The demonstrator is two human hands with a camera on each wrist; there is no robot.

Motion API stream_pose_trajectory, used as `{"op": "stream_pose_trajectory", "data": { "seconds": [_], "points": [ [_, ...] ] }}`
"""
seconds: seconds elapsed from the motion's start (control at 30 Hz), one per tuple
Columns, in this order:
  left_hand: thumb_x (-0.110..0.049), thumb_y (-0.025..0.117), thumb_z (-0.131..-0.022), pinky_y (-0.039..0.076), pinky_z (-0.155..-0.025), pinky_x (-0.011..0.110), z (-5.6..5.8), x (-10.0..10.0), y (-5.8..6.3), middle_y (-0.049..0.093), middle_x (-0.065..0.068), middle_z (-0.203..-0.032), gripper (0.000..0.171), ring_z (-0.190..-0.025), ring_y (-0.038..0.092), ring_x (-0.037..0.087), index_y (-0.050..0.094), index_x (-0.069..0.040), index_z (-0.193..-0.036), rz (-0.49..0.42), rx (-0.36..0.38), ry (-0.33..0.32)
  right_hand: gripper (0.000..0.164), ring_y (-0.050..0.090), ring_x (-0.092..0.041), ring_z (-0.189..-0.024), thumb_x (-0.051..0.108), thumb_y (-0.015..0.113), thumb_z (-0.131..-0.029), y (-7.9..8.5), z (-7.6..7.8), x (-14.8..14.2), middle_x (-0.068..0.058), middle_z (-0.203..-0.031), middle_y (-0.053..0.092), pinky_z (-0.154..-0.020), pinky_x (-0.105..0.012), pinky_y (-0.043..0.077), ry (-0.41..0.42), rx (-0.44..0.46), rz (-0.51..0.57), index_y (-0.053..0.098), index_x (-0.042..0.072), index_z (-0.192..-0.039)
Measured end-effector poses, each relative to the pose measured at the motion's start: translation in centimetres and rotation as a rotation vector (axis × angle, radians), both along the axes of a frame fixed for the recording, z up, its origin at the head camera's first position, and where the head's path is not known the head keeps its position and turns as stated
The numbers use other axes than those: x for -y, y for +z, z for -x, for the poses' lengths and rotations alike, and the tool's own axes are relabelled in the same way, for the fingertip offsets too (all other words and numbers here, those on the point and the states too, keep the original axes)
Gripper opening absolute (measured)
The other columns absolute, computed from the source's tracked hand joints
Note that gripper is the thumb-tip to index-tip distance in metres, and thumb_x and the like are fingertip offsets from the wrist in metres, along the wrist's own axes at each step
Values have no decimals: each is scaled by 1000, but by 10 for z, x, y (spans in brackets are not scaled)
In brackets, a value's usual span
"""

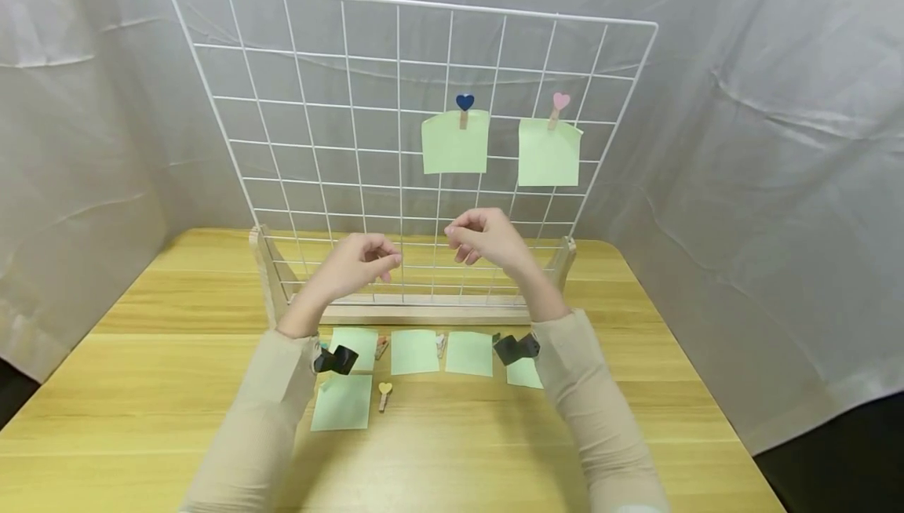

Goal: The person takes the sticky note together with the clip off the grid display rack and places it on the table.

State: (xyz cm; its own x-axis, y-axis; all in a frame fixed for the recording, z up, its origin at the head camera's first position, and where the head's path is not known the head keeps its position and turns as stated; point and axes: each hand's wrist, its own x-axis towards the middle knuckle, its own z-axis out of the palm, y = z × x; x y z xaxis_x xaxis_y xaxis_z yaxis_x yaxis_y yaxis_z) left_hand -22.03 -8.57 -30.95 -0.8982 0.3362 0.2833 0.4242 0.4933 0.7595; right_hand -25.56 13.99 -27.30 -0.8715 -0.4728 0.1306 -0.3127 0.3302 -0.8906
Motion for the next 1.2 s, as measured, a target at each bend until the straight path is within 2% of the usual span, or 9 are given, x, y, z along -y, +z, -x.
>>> {"op": "stream_pose_trajectory", "data": {
  "seconds": [0.27, 0.33, 0.5, 0.6, 0.83, 1.0, 1.2],
  "points": [
    [-13, 55, -87, 45, -56, 26, 8, -12, 23, 61, 5, -75, 14, -62, 58, 20, 64, -1, -88, 22, -57, 20, 21, 57, -18, -61, 11, 53, -89, 23, 0, -1, -14, -76, 59, -59, -28, 51, -10, -76, -3, 56, -9, -96],
    [-13, 55, -87, 45, -57, 26, 9, -13, 28, 60, 5, -73, 14, -61, 58, 18, 64, -1, -87, 21, -71, 18, 22, 56, -17, -61, 12, 54, -89, 28, 0, -1, -11, -75, 59, -59, -28, 51, -19, -90, -13, 56, -9, -96],
    [-13, 56, -87, 46, -58, 25, 12, -17, 37, 60, 4, -74, 13, -62, 57, 19, 63, -2, -88, -9, -71, 29, 23, 57, -17, -61, 13, 54, -89, 42, -1, 0, -8, -73, 59, -59, -29, 50, -28, -127, -26, 56, -9, -95],
    [-13, 57, -86, 47, -58, 25, 15, -20, 42, 61, 5, -79, 13, -63, 58, 17, 62, -1, -92, -39, -79, 54, 21, 57, -17, -59, 12, 54, -89, 51, 0, 0, -8, -72, 59, -57, -26, 50, -33, -154, -14, 56, -8, -94],
    [-11, 58, -86, 47, -61, 24, 20, -26, 55, 62, 6, -83, 16, -66, 57, 17, 60, -1, -97, -147, -136, 115, 14, 55, -14, -54, 9, 56, -87, 68, 0, 3, -12, -72, 60, -52, -23, 48, -117, -177, 26, 59, -5, -90],
    [-12, 58, -84, 43, -65, 24, 22, -29, 62, 62, 4, -84, 13, -70, 53, 16, 62, -3, -93, -147, -203, 175, 18, 55, -13, -52, 9, 56, -87, 78, 1, 7, -14, -71, 59, -50, -22, 47, -148, -201, -7, 58, -8, -94],
    [-13, 58, -84, 43, -64, 23, 24, -32, 69, 63, 4, -85, 13, -70, 54, 15, 62, -4, -92, -156, -218, 196, 21, 54, -12, -50, 9, 57, -87, 92, 2, 9, -16, -71, 59, -49, -20, 46, -162, -220, 16, 57, -10, -95]
  ]
}}
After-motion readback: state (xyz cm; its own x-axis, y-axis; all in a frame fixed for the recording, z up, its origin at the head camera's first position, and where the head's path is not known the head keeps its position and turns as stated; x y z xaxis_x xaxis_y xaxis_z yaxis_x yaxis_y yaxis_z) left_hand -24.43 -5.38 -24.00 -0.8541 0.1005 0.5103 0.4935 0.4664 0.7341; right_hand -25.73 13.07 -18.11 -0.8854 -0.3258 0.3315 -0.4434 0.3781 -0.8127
